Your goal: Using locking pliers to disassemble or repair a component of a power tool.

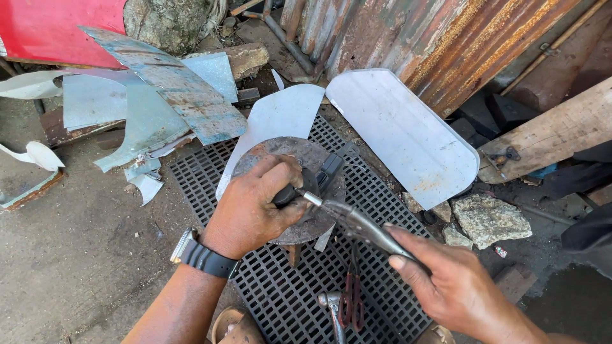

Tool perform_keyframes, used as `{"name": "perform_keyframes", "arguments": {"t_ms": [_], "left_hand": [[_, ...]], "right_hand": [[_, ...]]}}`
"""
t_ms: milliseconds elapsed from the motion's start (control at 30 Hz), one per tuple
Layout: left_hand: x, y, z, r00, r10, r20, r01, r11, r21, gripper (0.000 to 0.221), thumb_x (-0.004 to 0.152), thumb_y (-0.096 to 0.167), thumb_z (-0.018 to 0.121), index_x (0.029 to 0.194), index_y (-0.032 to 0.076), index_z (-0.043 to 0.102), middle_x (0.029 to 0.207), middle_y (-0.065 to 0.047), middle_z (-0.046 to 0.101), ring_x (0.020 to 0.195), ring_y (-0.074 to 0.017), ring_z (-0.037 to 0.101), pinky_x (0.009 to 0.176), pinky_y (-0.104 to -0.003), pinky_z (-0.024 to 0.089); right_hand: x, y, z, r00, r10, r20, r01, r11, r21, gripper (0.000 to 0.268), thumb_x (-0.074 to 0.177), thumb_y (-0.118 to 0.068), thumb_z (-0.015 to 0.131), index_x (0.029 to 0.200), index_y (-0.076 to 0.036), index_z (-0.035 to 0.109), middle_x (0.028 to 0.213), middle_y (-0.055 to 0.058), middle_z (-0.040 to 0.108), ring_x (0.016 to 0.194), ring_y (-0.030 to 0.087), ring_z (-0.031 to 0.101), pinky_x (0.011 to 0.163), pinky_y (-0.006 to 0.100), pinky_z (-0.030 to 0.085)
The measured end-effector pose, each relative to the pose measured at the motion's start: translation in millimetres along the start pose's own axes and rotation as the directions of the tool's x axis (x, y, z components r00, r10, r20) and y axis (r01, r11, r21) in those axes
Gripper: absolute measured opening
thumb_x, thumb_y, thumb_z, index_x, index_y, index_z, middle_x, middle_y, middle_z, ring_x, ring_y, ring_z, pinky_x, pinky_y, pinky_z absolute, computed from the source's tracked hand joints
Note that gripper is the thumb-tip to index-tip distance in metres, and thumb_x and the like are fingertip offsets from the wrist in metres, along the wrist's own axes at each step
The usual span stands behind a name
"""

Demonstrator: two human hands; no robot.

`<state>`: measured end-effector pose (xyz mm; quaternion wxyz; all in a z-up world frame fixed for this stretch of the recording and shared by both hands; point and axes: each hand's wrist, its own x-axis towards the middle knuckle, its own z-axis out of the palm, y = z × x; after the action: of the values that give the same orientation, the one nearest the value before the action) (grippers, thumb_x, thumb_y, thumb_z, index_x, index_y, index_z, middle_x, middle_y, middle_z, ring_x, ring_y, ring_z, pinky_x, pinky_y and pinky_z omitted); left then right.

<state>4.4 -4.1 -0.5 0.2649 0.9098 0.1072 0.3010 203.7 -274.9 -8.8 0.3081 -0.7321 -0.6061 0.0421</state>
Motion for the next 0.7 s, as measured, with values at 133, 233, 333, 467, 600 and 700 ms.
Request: {"name": "perform_keyframes", "arguments": {"t_ms": [133, 233, 333, 467, 600, 700], "left_hand": [[0, -1, 2, 1.000, -0.013, 0.005, 0.013, 1.000, 0.018, 0.029, 0.081, 0.018, 0.077, 0.104, 0.015, 0.060, 0.120, -0.004, 0.067, 0.089, -0.0338, 0.068, 0.072, -0.045, 0.053], [1, 0, 3, 0.999, 0.052, 0.012, -0.052, 0.999, 0.013, 0.027, 0.088, 0.021, 0.077, 0.109, 0.014, 0.062, 0.117, -0.005, 0.065, 0.095, -0.0299, 0.068, 0.077, -0.043, 0.054], [-1, 3, 10, 0.999, -0.037, 0.014, 0.035, 0.989, 0.146, 0.030, 0.090, 0.032, 0.077, 0.113, 0.020, 0.063, 0.123, -0.004, 0.062, 0.087, -0.0316, 0.069, 0.065, -0.049, 0.056], [0, 6, 14, 1.000, -0.026, -0.018, 0.029, 0.979, 0.200, 0.026, 0.089, 0.031, 0.075, 0.106, 0.018, 0.061, 0.118, -0.003, 0.063, 0.088, -0.0323, 0.068, 0.061, -0.051, 0.055], [1, 8, 17, 0.999, -0.045, -0.014, 0.047, 0.972, 0.229, 0.025, 0.089, 0.031, 0.073, 0.107, 0.018, 0.061, 0.119, -0.002, 0.064, 0.091, -0.0320, 0.068, 0.059, -0.052, 0.055], [0, 8, 21, 0.999, -0.010, -0.043, 0.020, 0.974, 0.228, 0.024, 0.090, 0.030, 0.073, 0.105, 0.017, 0.061, 0.118, -0.003, 0.065, 0.092, -0.0325, 0.068, 0.063, -0.051, 0.055]], "right_hand": [[11, -18, -6, 0.666, 0.536, 0.520, -0.741, 0.390, 0.547, 0.050, 0.089, -0.019, 0.068, 0.136, -0.002, 0.075, 0.075, 0.026, 0.086, 0.049, 0.034, 0.081, 0.045, 0.041, 0.072], [16, -24, -10, 0.537, 0.543, 0.645, -0.793, 0.064, 0.606, 0.050, 0.093, -0.022, 0.064, 0.138, -0.001, 0.074, 0.058, 0.032, 0.067, 0.029, 0.028, 0.051, 0.027, 0.039, 0.046], [17, -28, -20, 0.661, 0.505, 0.555, -0.724, 0.235, 0.648, 0.071, 0.078, -0.030, 0.080, 0.147, -0.015, 0.069, 0.067, 0.013, 0.072, 0.057, 0.024, 0.066, 0.050, 0.033, 0.044], [29, -47, -40, 0.694, 0.509, 0.509, -0.720, 0.495, 0.486, 0.105, 0.057, -0.012, 0.100, 0.151, -0.026, 0.055, 0.110, 0.017, 0.079, 0.085, 0.025, 0.079, 0.071, 0.035, 0.061], [24, -45, -44, 0.761, 0.528, 0.376, -0.597, 0.797, 0.090, 0.088, 0.071, -0.015, 0.096, 0.146, -0.045, 0.059, 0.165, -0.013, 0.050, 0.155, 0.020, 0.045, 0.121, 0.054, 0.046], [10, -33, -37, 0.982, 0.113, 0.154, -0.039, 0.909, -0.415, 0.072, 0.087, -0.049, 0.068, 0.155, -0.035, 0.048, 0.121, 0.006, 0.070, 0.079, 0.026, 0.077, 0.058, 0.051, 0.071]]}}
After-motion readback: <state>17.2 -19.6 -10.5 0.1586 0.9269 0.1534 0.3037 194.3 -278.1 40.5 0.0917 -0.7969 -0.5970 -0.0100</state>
